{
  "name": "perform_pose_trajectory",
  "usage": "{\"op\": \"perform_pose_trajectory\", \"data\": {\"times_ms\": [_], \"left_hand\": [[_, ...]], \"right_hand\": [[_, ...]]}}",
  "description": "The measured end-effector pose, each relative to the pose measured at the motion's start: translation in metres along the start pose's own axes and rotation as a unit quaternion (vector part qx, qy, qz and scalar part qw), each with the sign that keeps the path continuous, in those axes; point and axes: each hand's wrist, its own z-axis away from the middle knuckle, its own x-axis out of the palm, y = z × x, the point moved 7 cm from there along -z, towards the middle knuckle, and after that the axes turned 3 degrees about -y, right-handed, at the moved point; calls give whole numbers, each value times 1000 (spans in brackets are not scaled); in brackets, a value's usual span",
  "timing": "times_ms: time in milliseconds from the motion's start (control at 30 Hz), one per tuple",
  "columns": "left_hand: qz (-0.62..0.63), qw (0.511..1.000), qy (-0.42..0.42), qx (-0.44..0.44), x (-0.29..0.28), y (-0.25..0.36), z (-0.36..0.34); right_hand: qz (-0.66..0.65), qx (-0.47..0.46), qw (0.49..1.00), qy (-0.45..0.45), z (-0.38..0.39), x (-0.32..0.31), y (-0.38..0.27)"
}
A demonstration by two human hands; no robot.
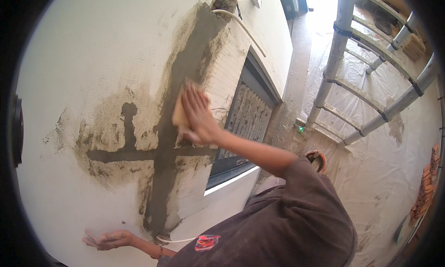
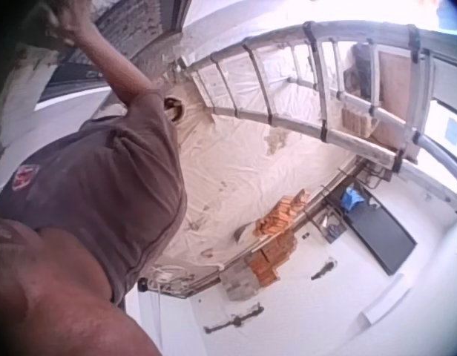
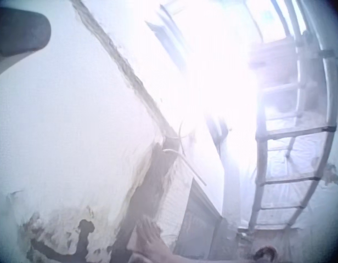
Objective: The person uses a float to smooth fresh plaster on a wall. They move the tool in repeated strokes over a vertical patch of wet gray material while using their other hand to feel the surface texture.
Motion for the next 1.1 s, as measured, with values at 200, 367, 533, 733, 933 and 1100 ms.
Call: {"op": "perform_pose_trajectory", "data": {"times_ms": [200, 367, 533, 733, 933, 1100], "left_hand": [[2, 1000, -1, -1, 1, 3, -2], [8, 1000, -14, 2, 1, 7, -2], [19, 1000, -6, 10, 1, 0, -3], [22, 1000, -15, 4, -2, 1, -2], [61, 998, -19, -17, 2, 1, 2], [208, 976, 7, -67, 3, -11, 7]], "right_hand": [[-37, 193, 980, 33, -48, -45, 138], [8, -18, 1000, -12, 10, 0, 11], [-66, 89, 993, 48, -25, -27, 75], [25, -49, 994, -91, 40, 29, -31], [-13, 56, 998, -34, -32, 1, -37], [-19, -27, 998, -49, 49, 25, -35]]}}
